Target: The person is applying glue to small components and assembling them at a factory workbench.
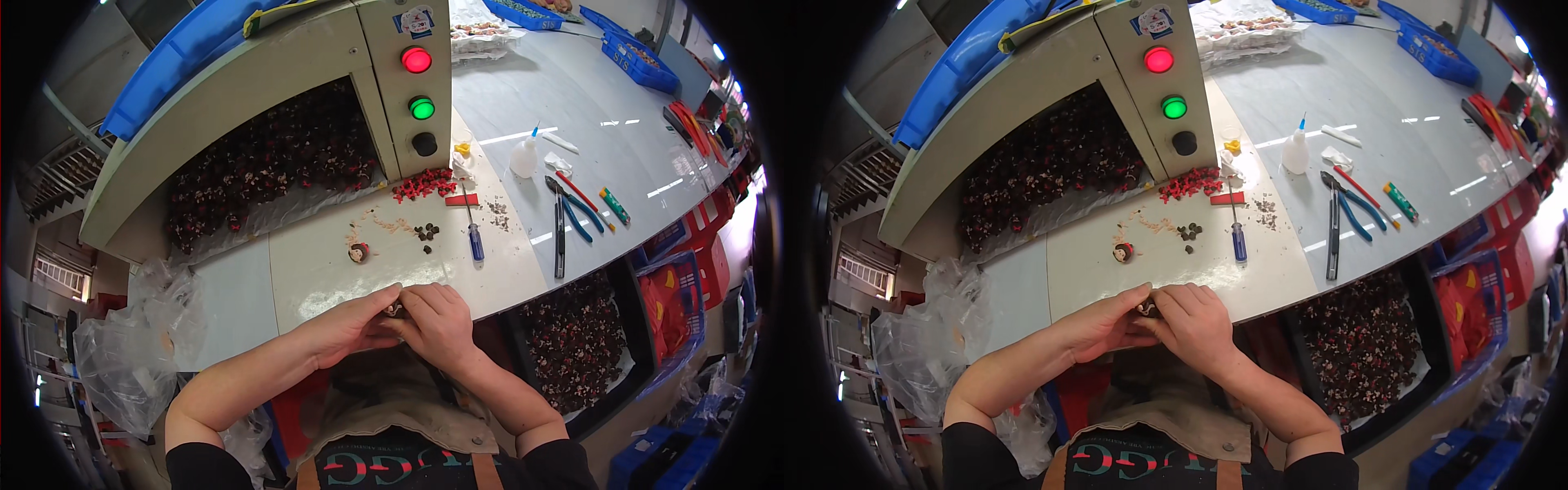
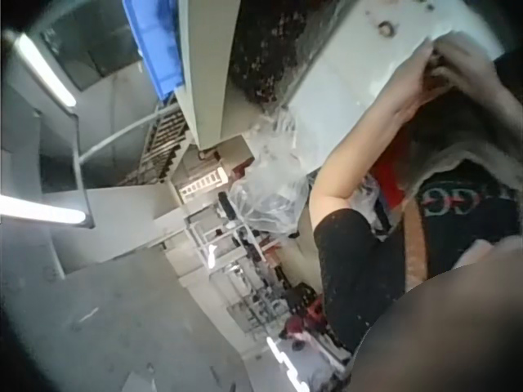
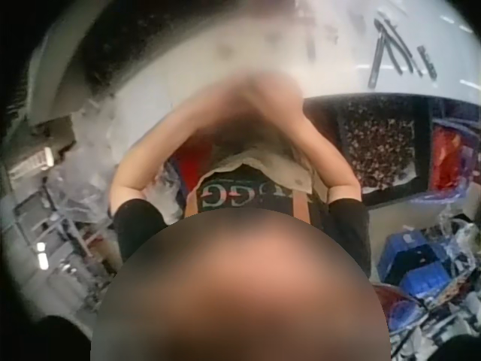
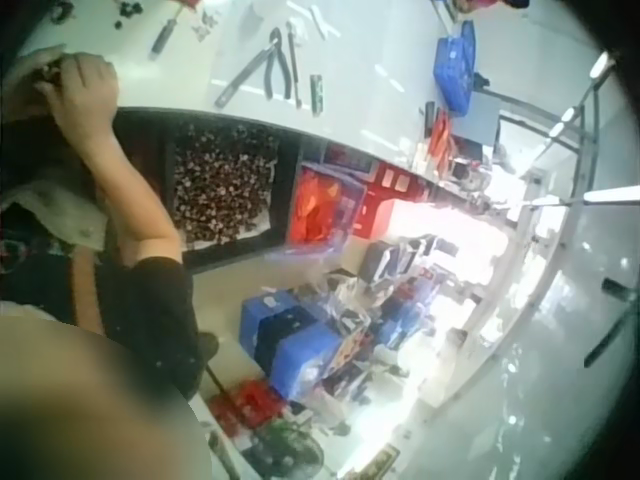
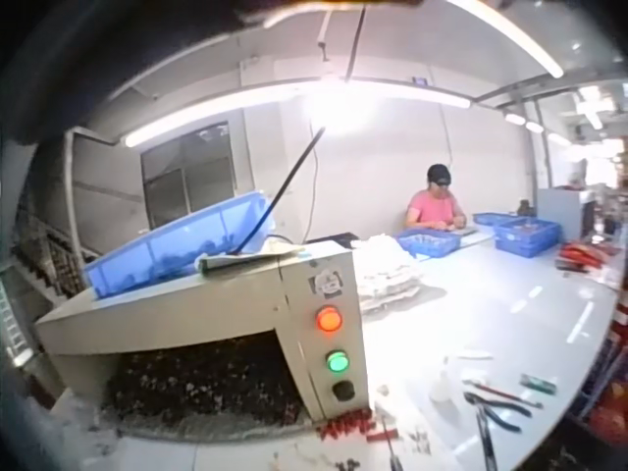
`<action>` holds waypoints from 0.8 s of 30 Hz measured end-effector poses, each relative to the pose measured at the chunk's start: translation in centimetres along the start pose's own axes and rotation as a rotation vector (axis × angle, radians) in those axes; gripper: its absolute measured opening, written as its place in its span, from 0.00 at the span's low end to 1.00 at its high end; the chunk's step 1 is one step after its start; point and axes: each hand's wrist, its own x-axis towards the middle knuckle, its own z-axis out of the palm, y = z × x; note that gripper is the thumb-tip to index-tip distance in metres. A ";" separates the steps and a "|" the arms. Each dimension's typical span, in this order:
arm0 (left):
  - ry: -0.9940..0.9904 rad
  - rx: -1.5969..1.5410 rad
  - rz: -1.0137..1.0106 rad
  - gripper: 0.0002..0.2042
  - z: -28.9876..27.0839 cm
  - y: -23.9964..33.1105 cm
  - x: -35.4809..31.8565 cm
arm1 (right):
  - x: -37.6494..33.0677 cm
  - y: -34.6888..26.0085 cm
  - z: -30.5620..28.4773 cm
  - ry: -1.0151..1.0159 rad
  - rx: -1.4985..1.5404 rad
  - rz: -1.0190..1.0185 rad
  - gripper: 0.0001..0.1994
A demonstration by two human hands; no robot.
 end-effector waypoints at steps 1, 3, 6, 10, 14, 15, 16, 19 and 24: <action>-0.001 0.003 -0.002 0.24 0.0 0.0 0.0 | 0.0 0.0 0.0 0.008 0.007 0.019 0.18; 0.004 0.001 -0.003 0.24 0.1 0.0 0.0 | 0.0 0.0 0.0 0.004 -0.002 0.002 0.18; 0.014 -0.010 0.003 0.23 0.2 0.0 -0.1 | 0.0 0.0 0.0 0.005 0.008 0.003 0.18; 0.017 -0.026 0.022 0.22 0.3 0.0 -0.1 | 0.0 -0.1 -0.2 0.007 0.017 0.026 0.18; 0.052 -0.022 -0.002 0.22 0.3 0.1 0.0 | 0.0 -0.1 -0.2 0.001 -0.006 0.004 0.18; 0.035 -0.014 0.000 0.22 0.2 0.1 0.0 | 0.0 -0.2 -0.2 -0.005 -0.003 0.009 0.18; 0.016 -0.003 0.006 0.23 0.1 0.1 0.0 | 0.0 -0.1 -0.2 -0.003 0.015 0.035 0.18; 0.016 -0.014 0.006 0.23 0.1 0.0 0.0 | 0.0 -0.1 -0.1 0.007 0.013 0.024 0.18; 0.042 -0.022 0.006 0.21 0.4 0.1 -0.1 | 0.1 -0.1 -0.1 0.003 0.004 -0.006 0.18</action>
